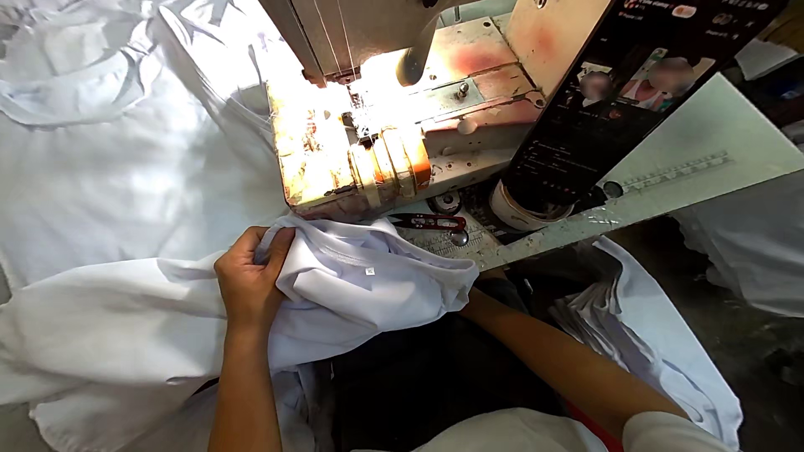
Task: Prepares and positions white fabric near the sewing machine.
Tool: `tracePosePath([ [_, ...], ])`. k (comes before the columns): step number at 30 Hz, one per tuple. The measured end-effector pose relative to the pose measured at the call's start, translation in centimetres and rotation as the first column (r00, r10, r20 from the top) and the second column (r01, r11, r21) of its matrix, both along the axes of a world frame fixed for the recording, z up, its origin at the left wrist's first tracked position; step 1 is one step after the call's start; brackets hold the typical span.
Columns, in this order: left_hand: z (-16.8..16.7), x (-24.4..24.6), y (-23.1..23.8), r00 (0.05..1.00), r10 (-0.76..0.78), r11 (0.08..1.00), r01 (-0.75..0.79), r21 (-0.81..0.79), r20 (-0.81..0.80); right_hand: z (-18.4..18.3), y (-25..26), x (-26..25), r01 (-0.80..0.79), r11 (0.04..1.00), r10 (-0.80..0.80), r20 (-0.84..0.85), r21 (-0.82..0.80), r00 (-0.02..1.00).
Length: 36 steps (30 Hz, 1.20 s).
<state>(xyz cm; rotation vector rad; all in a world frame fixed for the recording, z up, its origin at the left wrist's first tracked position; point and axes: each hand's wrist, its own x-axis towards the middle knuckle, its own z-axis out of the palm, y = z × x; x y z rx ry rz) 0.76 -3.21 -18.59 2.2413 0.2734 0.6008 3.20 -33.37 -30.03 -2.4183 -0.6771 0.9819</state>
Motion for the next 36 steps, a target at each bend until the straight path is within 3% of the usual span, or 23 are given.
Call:
tracePosePath([
  [18, -0.2, 0.1, 0.2, 1.000, 0.006, 1.000, -0.006, 0.002, 0.003, 2.0, 1.0, 0.2, -0.055, 0.985, 0.031, -0.146, -0.161, 0.989],
  [24, 0.0, 0.1, 0.0, 1.000, 0.016, 1.000, -0.016, 0.007, -0.005, 3.7, 1.5, 1.2, 0.034, 0.980, -0.079, -0.222, -0.198, 0.972],
  [36, 0.1, 0.1, -0.1, 1.000, -0.005, 1.000, 0.005, -0.009, 0.009, 5.6, 0.8, 1.9, 0.064, 0.988, -0.100, -0.261, -0.143, 0.960],
])
